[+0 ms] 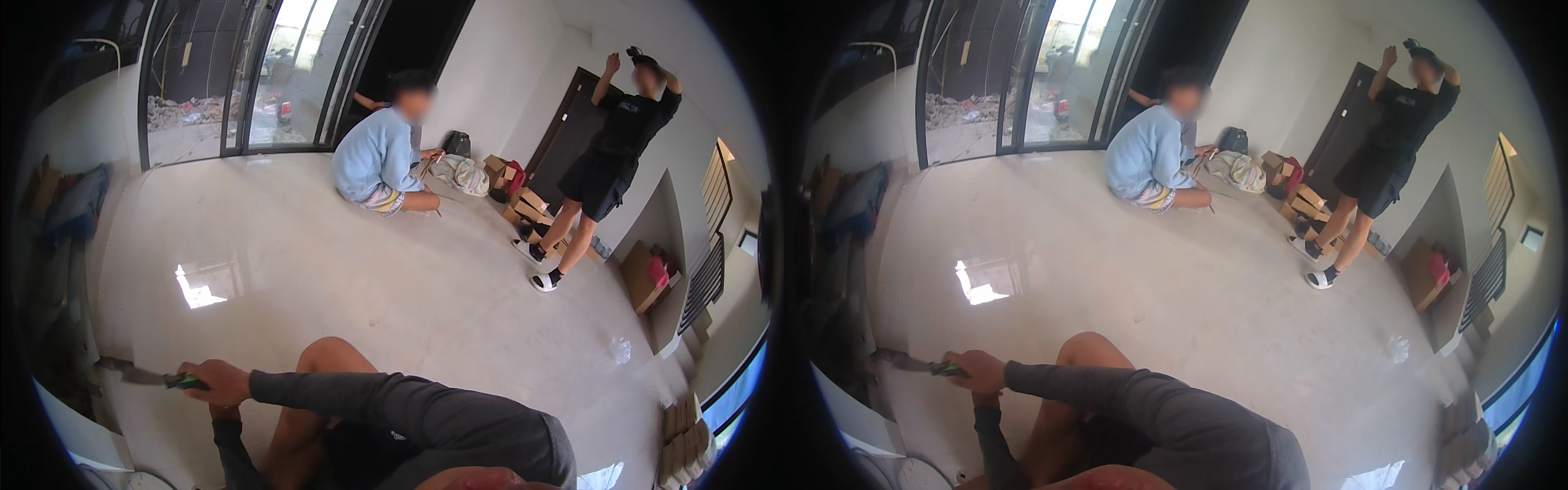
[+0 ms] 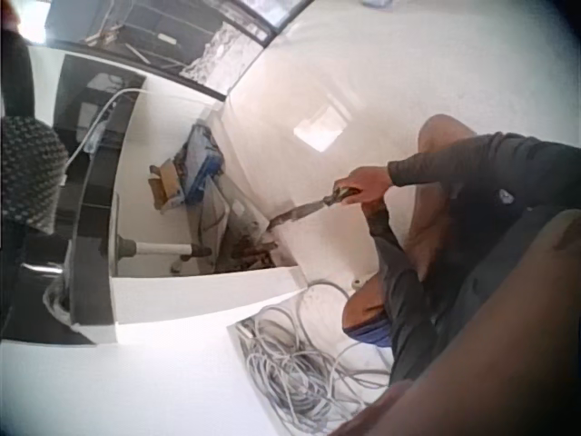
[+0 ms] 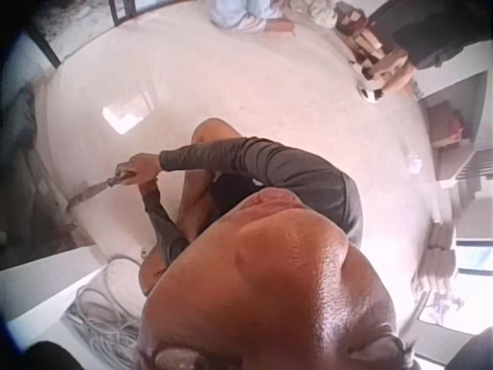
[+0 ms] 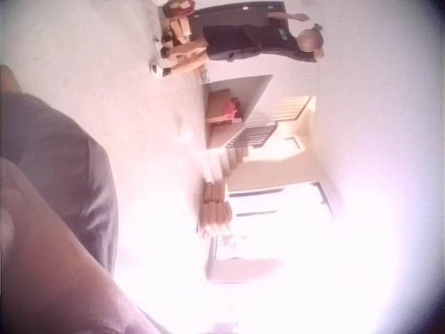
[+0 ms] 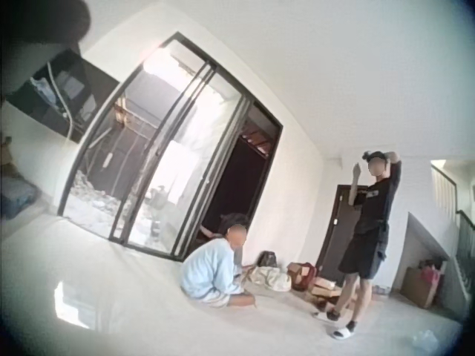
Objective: The person cleans a short section of metal pipe using a metal scraper by hand while sitting on the floor.
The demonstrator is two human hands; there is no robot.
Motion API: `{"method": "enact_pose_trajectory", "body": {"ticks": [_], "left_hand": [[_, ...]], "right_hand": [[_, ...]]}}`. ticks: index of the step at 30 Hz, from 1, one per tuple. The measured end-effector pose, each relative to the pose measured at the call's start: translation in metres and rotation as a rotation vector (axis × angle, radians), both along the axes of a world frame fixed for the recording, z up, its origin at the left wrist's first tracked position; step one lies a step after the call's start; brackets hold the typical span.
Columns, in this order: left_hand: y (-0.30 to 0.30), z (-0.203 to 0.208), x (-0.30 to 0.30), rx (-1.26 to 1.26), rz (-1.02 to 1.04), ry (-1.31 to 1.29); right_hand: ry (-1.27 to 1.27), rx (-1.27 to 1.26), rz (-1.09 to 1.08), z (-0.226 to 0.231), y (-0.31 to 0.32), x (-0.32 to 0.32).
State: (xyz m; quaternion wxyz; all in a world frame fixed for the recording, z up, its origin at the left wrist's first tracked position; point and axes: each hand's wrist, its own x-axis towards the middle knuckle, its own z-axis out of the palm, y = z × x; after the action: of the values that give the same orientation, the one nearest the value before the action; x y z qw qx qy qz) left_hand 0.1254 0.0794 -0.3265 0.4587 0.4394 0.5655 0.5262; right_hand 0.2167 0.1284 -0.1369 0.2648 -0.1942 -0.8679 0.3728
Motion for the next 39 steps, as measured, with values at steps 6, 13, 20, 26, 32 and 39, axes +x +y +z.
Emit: {"method": "enact_pose_trajectory", "body": {"ticks": [6,13,20,26,32,39], "left_hand": [[-0.022,0.013,-0.008,0.134,0.101,0.168],[-0.026,0.006,-0.004,-0.002,0.148,0.236],[-0.028,-0.034,-0.024,0.144,0.213,0.408],[-0.023,-0.012,-0.042,-0.337,0.353,-0.228],[-0.028,-0.033,-0.074,-0.322,0.441,-0.539],[-0.028,-0.061,-0.094,-0.275,0.553,-0.688]], "right_hand": [[0.042,-0.262,-0.249,-0.074,0.016,0.053],[0.111,-0.718,-0.145,-0.111,-0.001,0.036],[0.118,-0.494,-0.116,-0.117,-0.009,0.036],[0.068,-0.524,-0.152,-0.111,-0.006,0.038],[0.003,-0.449,-0.133,-0.109,-0.011,0.027],[-0.054,-0.430,-0.017,-0.098,-0.016,0.029]]}}
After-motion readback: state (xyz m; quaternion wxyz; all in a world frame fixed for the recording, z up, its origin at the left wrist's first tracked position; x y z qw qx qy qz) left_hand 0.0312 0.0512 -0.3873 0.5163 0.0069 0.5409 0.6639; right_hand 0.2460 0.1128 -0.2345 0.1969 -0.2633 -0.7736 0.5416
